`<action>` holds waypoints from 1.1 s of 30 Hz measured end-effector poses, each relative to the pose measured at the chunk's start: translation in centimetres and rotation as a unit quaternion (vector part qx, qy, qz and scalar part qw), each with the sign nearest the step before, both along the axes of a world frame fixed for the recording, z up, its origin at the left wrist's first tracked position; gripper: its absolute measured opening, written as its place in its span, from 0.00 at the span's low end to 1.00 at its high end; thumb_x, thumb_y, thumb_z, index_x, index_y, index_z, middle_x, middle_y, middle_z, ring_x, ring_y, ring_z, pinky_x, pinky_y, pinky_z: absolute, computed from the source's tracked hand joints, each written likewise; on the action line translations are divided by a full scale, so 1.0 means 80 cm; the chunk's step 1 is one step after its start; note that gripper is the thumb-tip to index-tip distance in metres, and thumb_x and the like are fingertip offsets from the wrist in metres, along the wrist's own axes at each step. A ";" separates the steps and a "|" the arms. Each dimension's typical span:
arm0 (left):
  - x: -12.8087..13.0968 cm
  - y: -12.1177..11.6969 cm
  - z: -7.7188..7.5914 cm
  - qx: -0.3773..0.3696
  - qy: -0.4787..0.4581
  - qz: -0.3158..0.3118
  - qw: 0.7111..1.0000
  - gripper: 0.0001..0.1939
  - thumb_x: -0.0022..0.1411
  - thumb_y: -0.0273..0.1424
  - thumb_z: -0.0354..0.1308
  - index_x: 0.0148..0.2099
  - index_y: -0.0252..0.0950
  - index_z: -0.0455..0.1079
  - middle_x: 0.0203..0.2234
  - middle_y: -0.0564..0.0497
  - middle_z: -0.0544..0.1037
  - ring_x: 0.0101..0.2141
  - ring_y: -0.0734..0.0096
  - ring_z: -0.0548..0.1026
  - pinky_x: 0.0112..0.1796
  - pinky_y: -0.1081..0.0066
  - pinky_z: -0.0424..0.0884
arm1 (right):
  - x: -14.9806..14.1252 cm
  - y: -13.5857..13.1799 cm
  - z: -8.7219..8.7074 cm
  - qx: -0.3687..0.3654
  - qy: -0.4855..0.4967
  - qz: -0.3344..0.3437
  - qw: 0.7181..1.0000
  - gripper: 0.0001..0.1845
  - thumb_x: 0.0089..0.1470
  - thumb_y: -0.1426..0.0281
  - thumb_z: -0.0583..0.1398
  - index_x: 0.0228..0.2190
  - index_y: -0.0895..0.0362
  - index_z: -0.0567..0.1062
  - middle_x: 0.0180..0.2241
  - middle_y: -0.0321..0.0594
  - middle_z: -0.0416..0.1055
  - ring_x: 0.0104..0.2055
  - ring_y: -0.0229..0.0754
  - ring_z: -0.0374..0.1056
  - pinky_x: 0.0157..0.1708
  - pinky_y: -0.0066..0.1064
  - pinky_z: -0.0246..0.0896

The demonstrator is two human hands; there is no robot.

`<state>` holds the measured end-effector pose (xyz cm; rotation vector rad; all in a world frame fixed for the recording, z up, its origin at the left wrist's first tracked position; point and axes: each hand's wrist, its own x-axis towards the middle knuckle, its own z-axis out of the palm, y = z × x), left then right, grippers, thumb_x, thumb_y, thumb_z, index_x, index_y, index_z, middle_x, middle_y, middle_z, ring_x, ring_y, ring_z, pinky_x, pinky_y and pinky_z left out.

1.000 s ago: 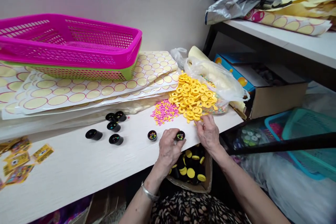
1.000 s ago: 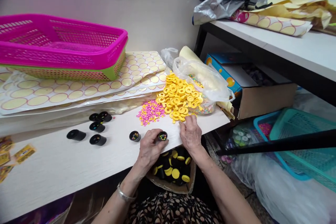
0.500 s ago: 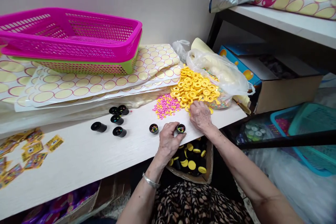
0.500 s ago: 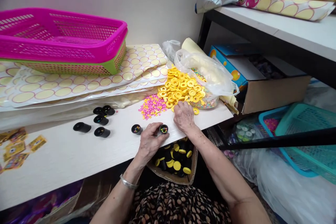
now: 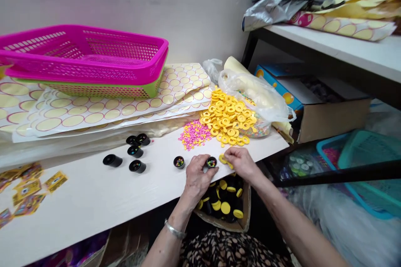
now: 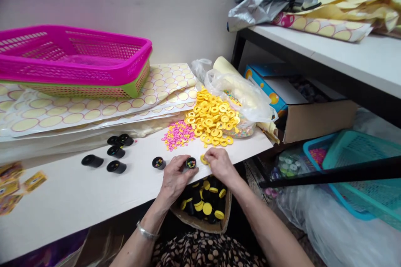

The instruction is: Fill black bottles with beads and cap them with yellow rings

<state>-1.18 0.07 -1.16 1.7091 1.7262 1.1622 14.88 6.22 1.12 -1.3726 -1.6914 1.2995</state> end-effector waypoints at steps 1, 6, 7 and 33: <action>-0.001 0.000 -0.001 0.003 0.001 0.003 1.000 0.13 0.48 0.30 0.63 0.40 0.38 0.70 0.31 0.51 0.75 0.32 0.68 0.70 0.34 0.68 0.68 | -0.002 -0.001 0.000 0.030 -0.050 -0.004 0.998 0.10 0.48 0.68 0.55 0.19 0.59 0.70 0.19 0.34 0.64 0.24 0.35 0.59 0.24 0.26 0.50; -0.002 0.002 -0.003 0.016 -0.002 0.010 1.000 0.14 0.47 0.29 0.63 0.39 0.38 0.70 0.32 0.51 0.75 0.33 0.67 0.71 0.33 0.68 0.68 | -0.014 -0.004 0.008 0.166 -0.292 -0.032 0.941 0.12 0.54 0.72 0.51 0.24 0.56 0.71 0.23 0.38 0.68 0.27 0.37 0.63 0.26 0.27 0.50; -0.001 0.002 -0.001 0.014 -0.002 0.009 1.000 0.14 0.47 0.28 0.63 0.39 0.37 0.70 0.31 0.51 0.75 0.32 0.67 0.70 0.33 0.68 0.68 | -0.017 -0.004 0.010 0.191 -0.331 -0.036 0.923 0.11 0.55 0.72 0.51 0.25 0.56 0.72 0.26 0.39 0.69 0.28 0.38 0.63 0.26 0.27 0.49; 0.003 -0.004 0.007 -0.009 -0.034 0.008 0.999 0.10 0.47 0.25 0.63 0.35 0.35 0.70 0.29 0.51 0.74 0.33 0.68 0.68 0.35 0.69 0.64 | -0.055 0.052 0.034 0.260 -0.200 0.193 0.925 0.05 0.52 0.76 0.55 0.26 0.58 0.68 0.28 0.37 0.65 0.31 0.36 0.62 0.31 0.27 0.53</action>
